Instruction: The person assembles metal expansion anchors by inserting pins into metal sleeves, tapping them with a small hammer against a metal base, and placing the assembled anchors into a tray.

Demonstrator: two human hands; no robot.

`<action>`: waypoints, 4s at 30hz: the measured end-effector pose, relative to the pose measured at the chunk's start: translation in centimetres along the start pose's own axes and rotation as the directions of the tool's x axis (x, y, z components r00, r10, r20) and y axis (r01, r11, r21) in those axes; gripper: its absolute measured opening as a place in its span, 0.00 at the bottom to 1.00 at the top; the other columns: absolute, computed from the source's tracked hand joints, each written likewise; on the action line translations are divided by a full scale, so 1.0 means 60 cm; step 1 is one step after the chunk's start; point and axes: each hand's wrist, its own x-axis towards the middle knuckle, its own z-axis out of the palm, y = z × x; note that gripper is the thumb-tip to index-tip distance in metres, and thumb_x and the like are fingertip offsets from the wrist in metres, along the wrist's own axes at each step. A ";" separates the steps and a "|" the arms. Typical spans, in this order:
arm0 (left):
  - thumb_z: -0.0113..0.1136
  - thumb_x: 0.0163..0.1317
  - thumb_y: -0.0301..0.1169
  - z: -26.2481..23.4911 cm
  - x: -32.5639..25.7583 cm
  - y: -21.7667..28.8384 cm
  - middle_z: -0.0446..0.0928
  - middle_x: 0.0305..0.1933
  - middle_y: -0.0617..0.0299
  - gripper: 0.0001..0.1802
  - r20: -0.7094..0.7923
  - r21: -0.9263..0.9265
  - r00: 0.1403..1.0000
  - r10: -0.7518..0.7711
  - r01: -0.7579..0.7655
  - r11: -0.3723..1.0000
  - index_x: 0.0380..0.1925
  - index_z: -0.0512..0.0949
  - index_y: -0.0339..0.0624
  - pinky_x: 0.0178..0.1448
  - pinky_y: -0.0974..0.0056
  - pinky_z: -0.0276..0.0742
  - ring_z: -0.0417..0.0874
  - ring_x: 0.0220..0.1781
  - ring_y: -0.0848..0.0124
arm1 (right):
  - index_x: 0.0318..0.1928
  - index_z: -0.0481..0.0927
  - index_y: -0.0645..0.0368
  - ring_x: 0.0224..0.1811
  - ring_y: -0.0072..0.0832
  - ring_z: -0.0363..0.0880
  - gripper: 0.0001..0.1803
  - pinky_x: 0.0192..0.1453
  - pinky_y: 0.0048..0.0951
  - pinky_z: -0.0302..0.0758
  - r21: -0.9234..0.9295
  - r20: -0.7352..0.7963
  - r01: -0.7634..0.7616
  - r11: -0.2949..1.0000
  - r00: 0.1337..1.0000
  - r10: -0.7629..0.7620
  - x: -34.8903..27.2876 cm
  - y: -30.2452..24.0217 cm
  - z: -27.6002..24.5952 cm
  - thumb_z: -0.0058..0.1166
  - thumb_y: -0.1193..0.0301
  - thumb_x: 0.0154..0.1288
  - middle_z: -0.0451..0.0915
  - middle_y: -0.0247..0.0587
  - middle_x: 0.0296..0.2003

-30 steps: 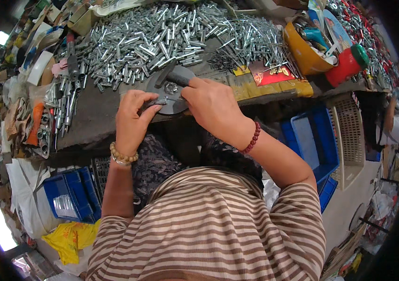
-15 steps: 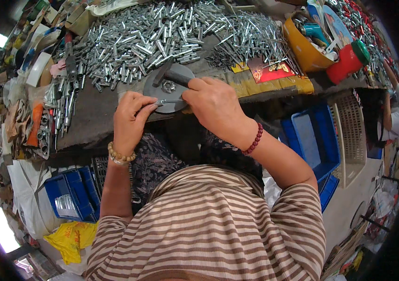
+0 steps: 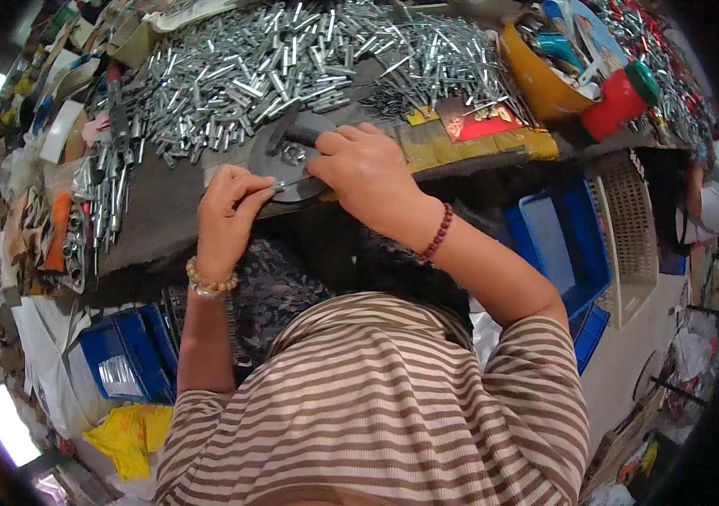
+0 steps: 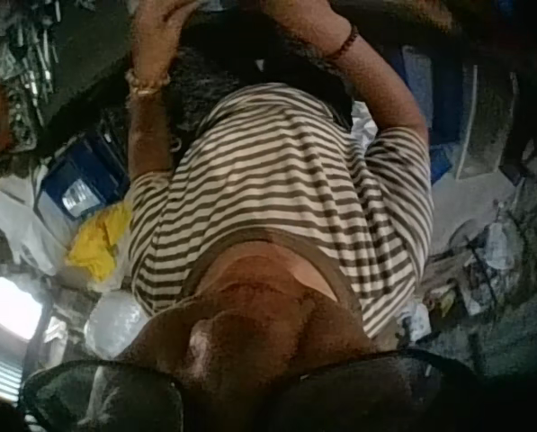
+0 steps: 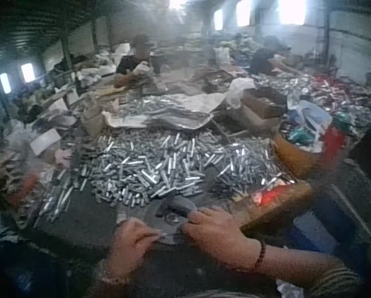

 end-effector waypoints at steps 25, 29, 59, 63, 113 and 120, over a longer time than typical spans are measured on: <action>0.68 0.63 0.20 0.003 -0.009 -0.005 0.77 0.39 0.59 0.07 -0.027 0.059 0.999 0.042 -0.040 0.997 0.41 0.86 0.37 0.45 0.64 0.76 0.81 0.40 0.66 | 0.37 0.83 0.55 0.43 0.43 0.84 0.07 0.46 0.43 0.81 -0.271 -0.080 -0.390 0.880 0.920 0.383 -0.048 0.118 -0.027 0.67 0.71 0.59 0.79 0.41 0.37; 0.68 0.63 0.20 0.008 -0.009 -0.004 0.77 0.39 0.59 0.07 -0.034 0.057 0.999 0.030 -0.029 0.998 0.41 0.87 0.37 0.44 0.65 0.76 0.81 0.40 0.67 | 0.39 0.83 0.58 0.42 0.46 0.84 0.07 0.45 0.45 0.81 -0.178 -0.069 -0.443 0.879 0.896 0.438 -0.041 0.117 -0.029 0.66 0.71 0.62 0.81 0.42 0.38; 0.67 0.64 0.23 0.007 -0.014 -0.019 0.77 0.41 0.58 0.07 -0.054 0.082 0.995 0.081 -0.077 0.994 0.41 0.86 0.39 0.43 0.61 0.76 0.81 0.39 0.63 | 0.41 0.81 0.60 0.49 0.44 0.79 0.14 0.54 0.45 0.71 0.297 -0.078 -0.088 0.951 0.990 0.116 0.021 -0.042 0.056 0.69 0.78 0.53 0.80 0.41 0.44; 0.67 0.64 0.23 0.012 -0.014 -0.019 0.76 0.40 0.58 0.07 -0.066 0.063 0.994 0.090 -0.086 0.994 0.42 0.86 0.39 0.44 0.61 0.76 0.81 0.40 0.62 | 0.42 0.81 0.58 0.49 0.43 0.79 0.14 0.54 0.44 0.71 0.184 -0.061 -0.056 0.981 0.996 0.068 0.021 -0.047 0.049 0.68 0.76 0.55 0.79 0.41 0.44; 0.70 0.64 0.25 0.025 -0.012 -0.021 0.76 0.37 0.59 0.06 -0.096 0.019 0.994 0.045 -0.043 0.999 0.40 0.87 0.42 0.40 0.58 0.76 0.80 0.36 0.61 | 0.36 0.83 0.55 0.44 0.42 0.79 0.11 0.48 0.42 0.75 0.090 0.036 -0.093 0.992 0.995 0.090 0.000 -0.017 0.009 0.69 0.75 0.50 0.77 0.37 0.37; 0.70 0.64 0.25 0.019 -0.015 -0.018 0.76 0.38 0.58 0.07 -0.087 0.006 0.996 0.035 -0.035 0.999 0.41 0.87 0.42 0.40 0.60 0.75 0.80 0.35 0.62 | 0.35 0.81 0.56 0.42 0.41 0.79 0.09 0.47 0.41 0.75 0.067 0.035 -0.032 0.997 0.999 0.029 0.001 -0.016 0.008 0.65 0.77 0.51 0.77 0.38 0.35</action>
